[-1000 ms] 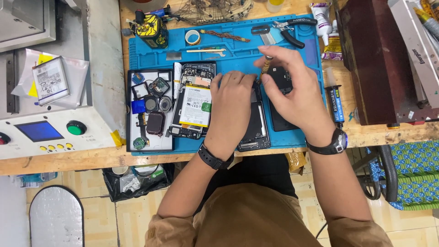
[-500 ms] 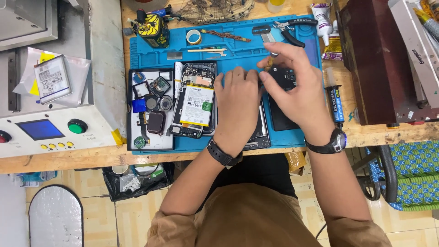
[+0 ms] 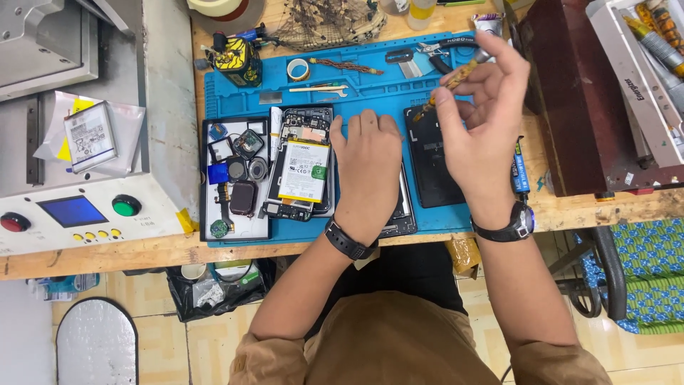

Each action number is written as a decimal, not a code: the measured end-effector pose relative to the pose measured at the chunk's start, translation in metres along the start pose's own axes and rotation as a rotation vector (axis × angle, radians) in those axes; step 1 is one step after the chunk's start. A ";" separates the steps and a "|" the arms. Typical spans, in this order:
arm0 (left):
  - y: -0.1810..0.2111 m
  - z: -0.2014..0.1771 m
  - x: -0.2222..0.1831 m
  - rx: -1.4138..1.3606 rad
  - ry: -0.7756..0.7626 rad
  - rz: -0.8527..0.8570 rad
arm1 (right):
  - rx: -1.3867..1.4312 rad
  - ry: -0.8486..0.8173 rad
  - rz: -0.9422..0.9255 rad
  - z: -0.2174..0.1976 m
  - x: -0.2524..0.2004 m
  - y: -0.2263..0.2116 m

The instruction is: A person performs detailed repair work on a smartphone, manipulating internal components like the battery, motherboard, and ribbon cables using a screwdriver and tweezers.

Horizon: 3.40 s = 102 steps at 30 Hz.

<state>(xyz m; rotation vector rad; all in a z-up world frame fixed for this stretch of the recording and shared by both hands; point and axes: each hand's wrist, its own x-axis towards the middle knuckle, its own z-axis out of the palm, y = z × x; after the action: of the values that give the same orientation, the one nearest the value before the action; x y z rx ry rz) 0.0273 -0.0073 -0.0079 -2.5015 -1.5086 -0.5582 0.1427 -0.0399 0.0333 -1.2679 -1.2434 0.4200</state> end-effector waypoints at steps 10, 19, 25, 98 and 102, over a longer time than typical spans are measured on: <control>0.017 -0.023 0.001 -0.055 0.058 0.015 | 0.019 0.253 -0.127 -0.005 -0.002 0.008; 0.014 -0.006 0.011 -0.347 -0.100 0.101 | 0.021 0.356 -0.111 -0.011 -0.002 0.013; -0.028 -0.124 -0.020 -1.014 -0.099 0.090 | 0.138 0.287 -0.145 -0.008 -0.002 0.009; -0.078 -0.085 -0.068 -0.596 -0.104 -0.087 | -0.093 -0.496 -0.275 0.036 -0.021 -0.003; -0.076 -0.073 -0.061 -0.522 -0.089 -0.090 | -0.089 -0.523 -0.317 0.035 -0.018 0.003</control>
<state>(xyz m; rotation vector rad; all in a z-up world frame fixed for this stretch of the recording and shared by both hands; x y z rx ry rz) -0.0817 -0.0448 0.0315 -2.8738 -1.6915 -0.9776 0.1071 -0.0370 0.0163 -1.0373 -1.8916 0.4842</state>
